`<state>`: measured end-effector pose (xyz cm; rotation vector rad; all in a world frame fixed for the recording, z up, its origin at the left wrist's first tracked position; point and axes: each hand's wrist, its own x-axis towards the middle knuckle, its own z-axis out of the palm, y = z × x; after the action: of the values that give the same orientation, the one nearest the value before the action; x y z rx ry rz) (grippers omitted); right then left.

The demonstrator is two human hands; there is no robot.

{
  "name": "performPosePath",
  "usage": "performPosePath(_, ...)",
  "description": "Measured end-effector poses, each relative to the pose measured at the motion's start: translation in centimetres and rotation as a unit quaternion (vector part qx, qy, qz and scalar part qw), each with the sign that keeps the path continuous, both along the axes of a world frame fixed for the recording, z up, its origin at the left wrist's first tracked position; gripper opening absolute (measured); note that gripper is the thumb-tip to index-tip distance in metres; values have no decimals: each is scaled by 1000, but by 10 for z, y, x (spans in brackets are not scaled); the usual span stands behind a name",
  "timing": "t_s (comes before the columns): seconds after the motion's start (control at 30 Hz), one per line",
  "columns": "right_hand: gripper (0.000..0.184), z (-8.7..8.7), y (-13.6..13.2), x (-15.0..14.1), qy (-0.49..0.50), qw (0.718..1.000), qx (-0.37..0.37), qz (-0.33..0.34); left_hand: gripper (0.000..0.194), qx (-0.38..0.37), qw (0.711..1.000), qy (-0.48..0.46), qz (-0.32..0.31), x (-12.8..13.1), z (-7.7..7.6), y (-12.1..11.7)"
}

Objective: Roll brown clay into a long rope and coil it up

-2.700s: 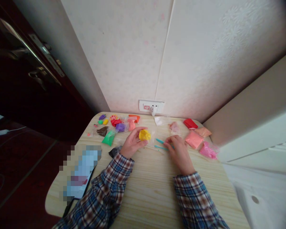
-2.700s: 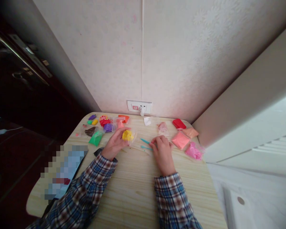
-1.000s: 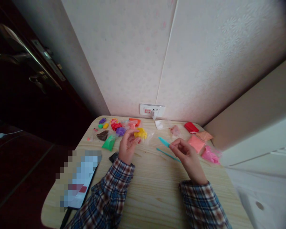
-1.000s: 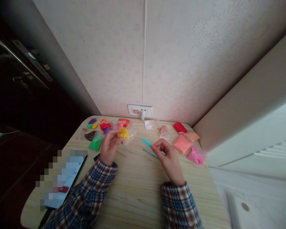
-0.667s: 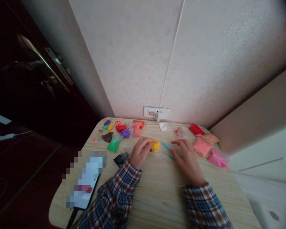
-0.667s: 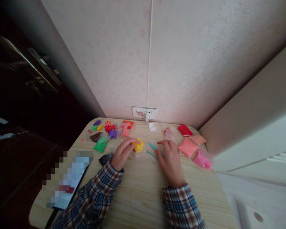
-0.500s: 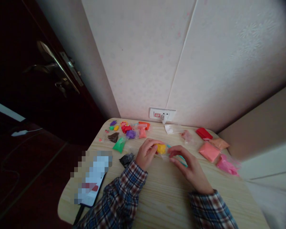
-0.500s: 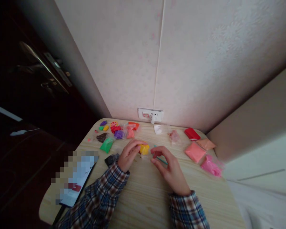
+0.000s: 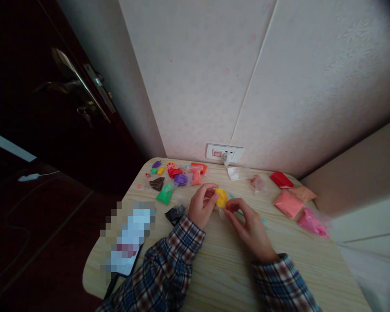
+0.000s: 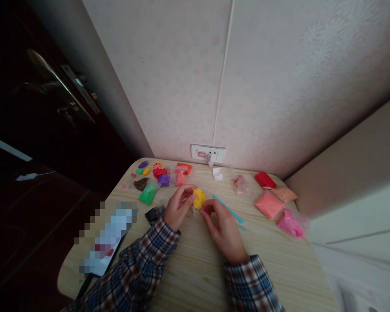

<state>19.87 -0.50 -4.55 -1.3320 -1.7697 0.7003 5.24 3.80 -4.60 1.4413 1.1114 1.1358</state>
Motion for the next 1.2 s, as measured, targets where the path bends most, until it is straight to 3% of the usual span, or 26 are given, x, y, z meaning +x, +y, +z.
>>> performPosePath(0.57,6,-1,-1,1,-43,998,31,18,21,-19,999,-29,33,-1,-5,5)
performPosePath(0.77,3,-4,2,1,-48,998,27,-30,34,-36,996,-79,9,4,-5,3)
performPosePath(0.93,5,-5,4,2,-27,996,52,-61,51,-32,988,-131,-69,9,-4,-3)
performPosePath(1.03,5,-7,5,3,-13,995,78,-58,56,-30,991,-98,-87,10,-5,-4)
performPosePath(1.2,7,-10,6,2,1,995,90,-37,38,-25,997,-33,-69,8,-3,-4)
